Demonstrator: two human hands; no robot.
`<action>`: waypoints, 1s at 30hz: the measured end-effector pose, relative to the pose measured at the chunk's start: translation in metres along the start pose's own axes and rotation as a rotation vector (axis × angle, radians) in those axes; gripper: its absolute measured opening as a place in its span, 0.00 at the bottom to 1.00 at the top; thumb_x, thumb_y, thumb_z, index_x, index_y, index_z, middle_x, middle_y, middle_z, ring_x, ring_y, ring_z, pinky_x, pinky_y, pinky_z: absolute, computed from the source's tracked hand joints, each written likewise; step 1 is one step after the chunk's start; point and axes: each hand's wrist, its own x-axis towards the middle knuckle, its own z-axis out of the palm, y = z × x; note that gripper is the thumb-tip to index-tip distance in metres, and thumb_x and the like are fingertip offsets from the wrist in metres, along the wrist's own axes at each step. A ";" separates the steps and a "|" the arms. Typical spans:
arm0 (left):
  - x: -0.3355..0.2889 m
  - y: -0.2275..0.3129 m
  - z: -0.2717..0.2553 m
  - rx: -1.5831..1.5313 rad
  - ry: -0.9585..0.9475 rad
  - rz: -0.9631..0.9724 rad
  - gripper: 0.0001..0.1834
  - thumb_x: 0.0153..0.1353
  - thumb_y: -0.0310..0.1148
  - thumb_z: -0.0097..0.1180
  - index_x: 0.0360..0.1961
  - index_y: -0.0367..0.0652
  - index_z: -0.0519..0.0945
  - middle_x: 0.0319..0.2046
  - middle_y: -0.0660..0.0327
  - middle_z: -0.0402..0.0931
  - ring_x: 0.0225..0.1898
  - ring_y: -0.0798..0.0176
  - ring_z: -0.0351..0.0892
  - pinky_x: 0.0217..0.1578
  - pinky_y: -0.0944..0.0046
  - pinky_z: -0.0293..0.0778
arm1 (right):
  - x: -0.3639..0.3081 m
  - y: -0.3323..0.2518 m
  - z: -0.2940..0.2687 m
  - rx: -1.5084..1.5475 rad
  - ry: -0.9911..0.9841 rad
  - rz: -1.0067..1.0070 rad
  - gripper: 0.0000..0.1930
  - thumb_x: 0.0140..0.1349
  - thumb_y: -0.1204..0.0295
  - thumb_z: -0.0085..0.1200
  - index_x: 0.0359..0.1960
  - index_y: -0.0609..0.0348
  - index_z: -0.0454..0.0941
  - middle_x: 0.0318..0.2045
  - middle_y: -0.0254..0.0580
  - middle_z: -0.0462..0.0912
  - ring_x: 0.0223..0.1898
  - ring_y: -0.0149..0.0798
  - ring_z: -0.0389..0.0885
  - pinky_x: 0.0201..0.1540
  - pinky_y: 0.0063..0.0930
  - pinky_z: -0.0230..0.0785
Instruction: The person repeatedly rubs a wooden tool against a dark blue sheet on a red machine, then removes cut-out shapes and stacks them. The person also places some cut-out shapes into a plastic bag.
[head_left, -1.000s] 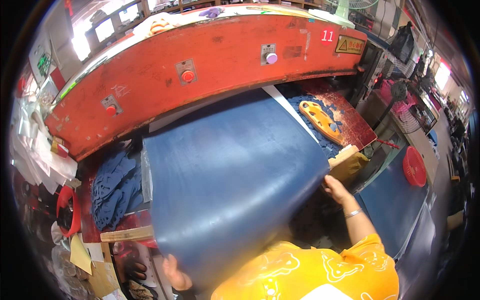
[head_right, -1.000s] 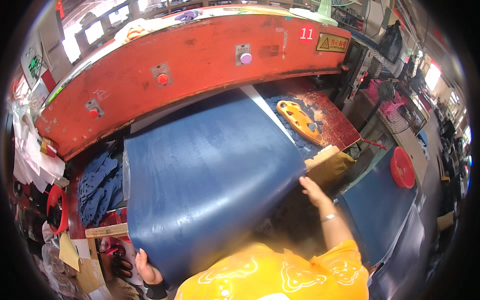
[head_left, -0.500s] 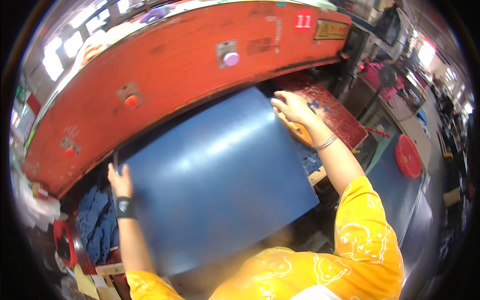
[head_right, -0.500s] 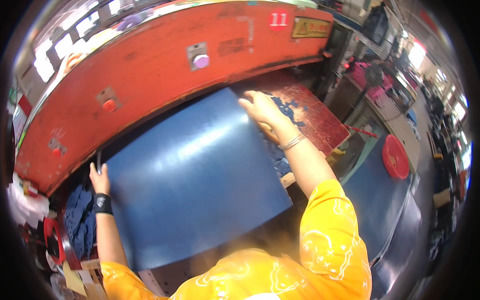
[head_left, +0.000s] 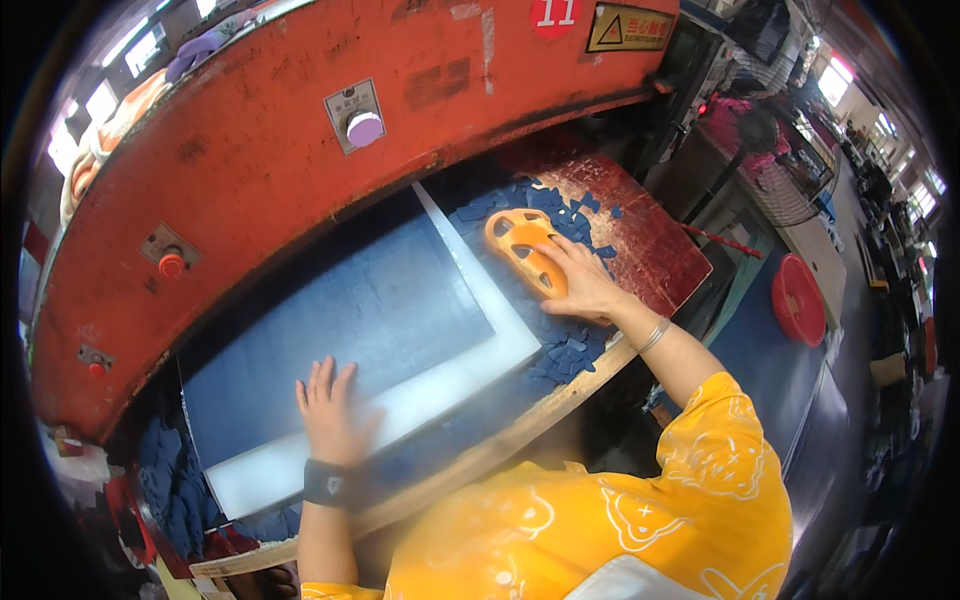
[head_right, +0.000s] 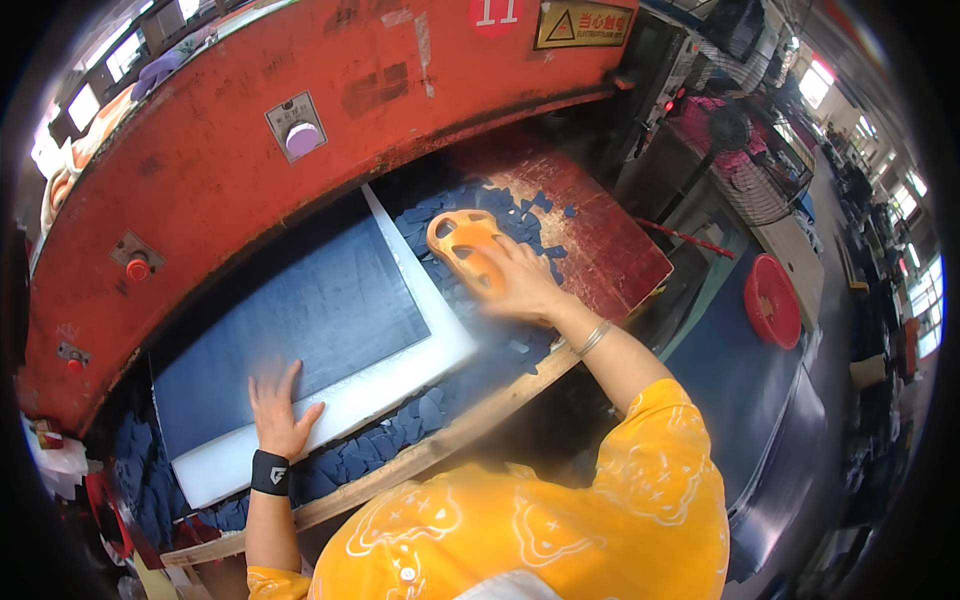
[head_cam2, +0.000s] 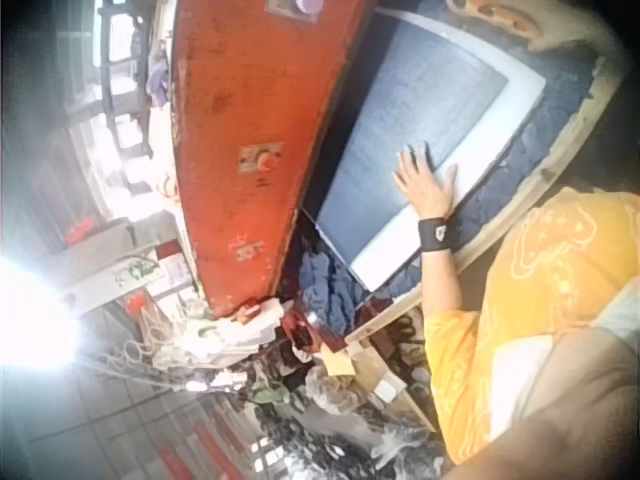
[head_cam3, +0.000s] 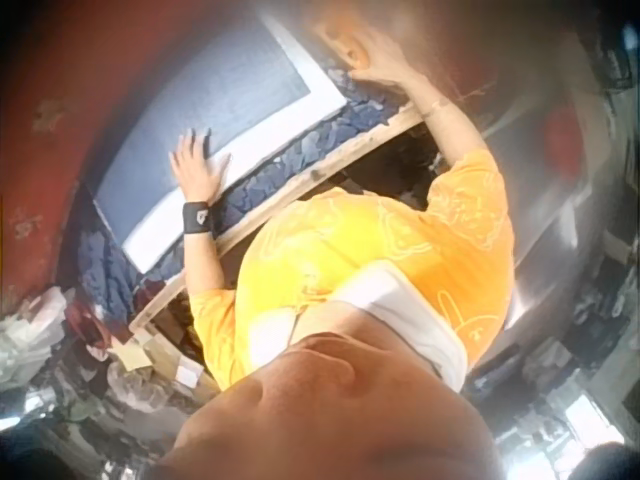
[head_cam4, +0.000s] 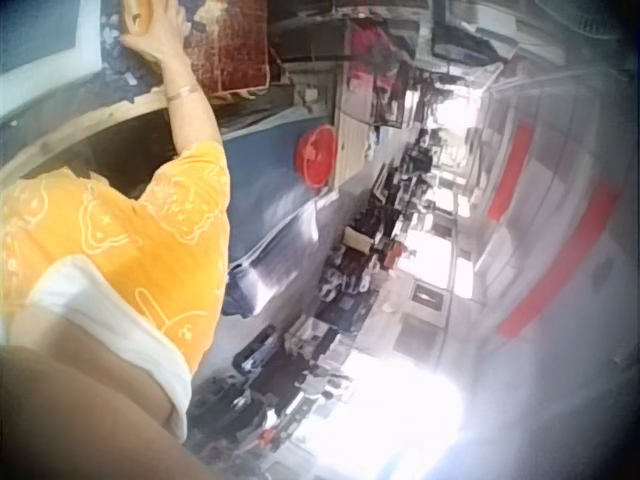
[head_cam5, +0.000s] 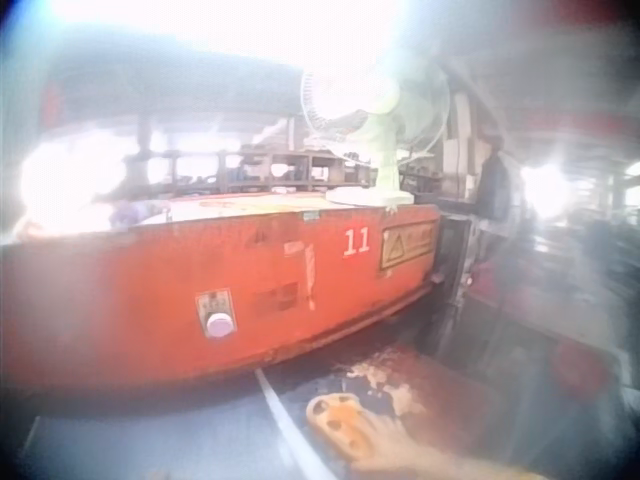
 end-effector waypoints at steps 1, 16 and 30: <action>-0.002 0.002 0.002 0.010 -0.032 -0.007 0.36 0.45 0.41 0.67 0.58 0.46 0.72 0.64 0.48 0.62 0.68 0.43 0.56 0.68 0.37 0.43 | 0.001 -0.001 -0.005 0.105 -0.017 0.051 0.50 0.40 0.54 0.69 0.68 0.52 0.59 0.67 0.54 0.57 0.67 0.58 0.56 0.68 0.46 0.52; 0.002 0.032 -0.001 -0.327 0.130 -0.071 0.24 0.54 0.35 0.60 0.53 0.42 0.76 0.57 0.48 0.71 0.60 0.46 0.68 0.63 0.48 0.59 | -0.143 -0.091 0.029 2.556 -0.166 0.081 0.43 0.62 0.40 0.38 0.70 0.59 0.52 0.65 0.62 0.61 0.63 0.64 0.65 0.61 0.51 0.66; -0.046 0.106 -0.036 -1.603 -0.770 0.147 0.50 0.62 0.37 0.58 0.74 0.40 0.36 0.71 0.51 0.48 0.68 0.56 0.57 0.65 0.56 0.57 | -0.142 -0.205 0.037 1.696 0.299 -0.256 0.57 0.46 0.42 0.67 0.70 0.61 0.49 0.67 0.57 0.58 0.67 0.48 0.62 0.67 0.44 0.58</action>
